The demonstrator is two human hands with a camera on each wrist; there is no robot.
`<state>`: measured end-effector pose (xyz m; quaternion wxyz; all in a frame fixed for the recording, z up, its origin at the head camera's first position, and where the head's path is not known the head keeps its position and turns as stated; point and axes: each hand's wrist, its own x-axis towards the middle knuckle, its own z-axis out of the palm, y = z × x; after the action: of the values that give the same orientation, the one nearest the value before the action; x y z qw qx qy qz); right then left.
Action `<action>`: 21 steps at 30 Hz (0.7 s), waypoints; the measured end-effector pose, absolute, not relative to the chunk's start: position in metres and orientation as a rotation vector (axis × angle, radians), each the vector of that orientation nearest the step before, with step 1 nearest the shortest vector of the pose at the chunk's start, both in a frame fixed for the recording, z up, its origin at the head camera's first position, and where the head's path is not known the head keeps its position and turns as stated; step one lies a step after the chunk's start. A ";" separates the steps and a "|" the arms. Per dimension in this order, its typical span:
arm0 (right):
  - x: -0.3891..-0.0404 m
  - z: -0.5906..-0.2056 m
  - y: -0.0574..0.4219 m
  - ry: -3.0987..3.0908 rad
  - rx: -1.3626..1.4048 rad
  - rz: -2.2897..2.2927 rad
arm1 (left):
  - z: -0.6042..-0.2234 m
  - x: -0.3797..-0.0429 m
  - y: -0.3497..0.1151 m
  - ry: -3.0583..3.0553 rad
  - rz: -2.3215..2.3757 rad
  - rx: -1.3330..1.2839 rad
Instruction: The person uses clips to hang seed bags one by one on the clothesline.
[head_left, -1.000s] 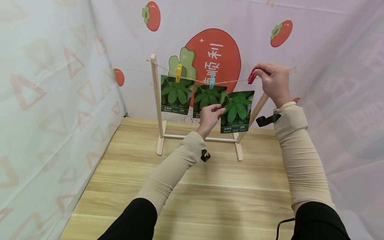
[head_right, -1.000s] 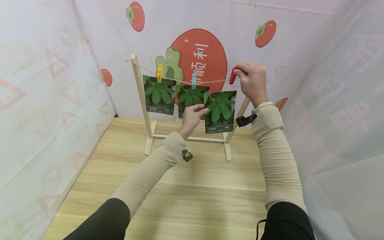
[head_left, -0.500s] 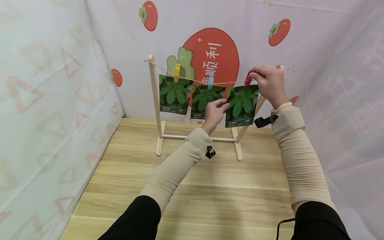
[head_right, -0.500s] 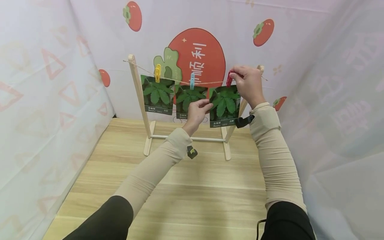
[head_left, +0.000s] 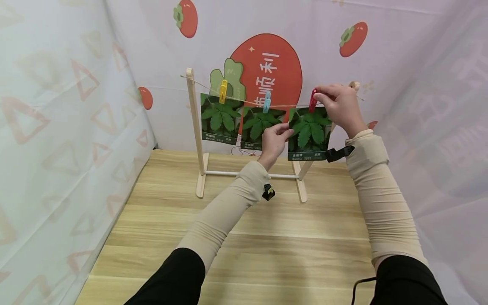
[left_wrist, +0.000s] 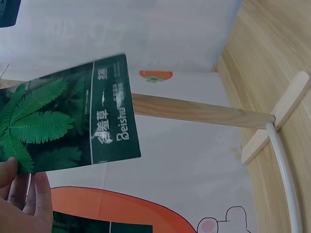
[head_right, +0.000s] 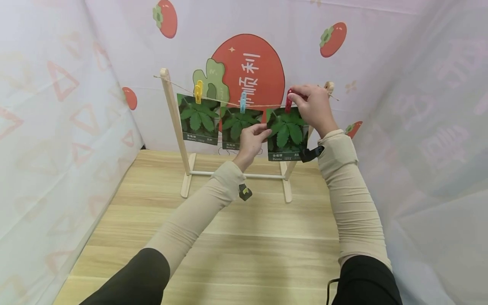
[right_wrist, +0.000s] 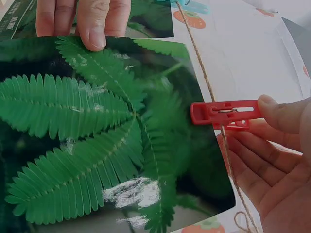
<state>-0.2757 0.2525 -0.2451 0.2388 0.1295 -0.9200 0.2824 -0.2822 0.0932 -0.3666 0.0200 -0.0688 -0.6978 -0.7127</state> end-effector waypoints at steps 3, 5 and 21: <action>-0.275 -0.244 0.253 -2.530 0.349 0.810 | -0.367 -0.281 0.093 -2.170 -2.196 -0.234; -0.274 -0.244 0.253 -2.543 0.339 0.831 | -0.367 -0.280 0.092 -2.182 -2.154 -0.255; -0.263 -0.246 0.247 -2.494 0.380 0.753 | -0.372 -0.275 0.087 -2.232 -1.844 -0.346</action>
<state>-0.2631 0.2473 -0.2465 0.2517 0.1397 -0.9167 0.2770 -0.2750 0.0866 -0.3717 0.1129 -0.1181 -0.7606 -0.6283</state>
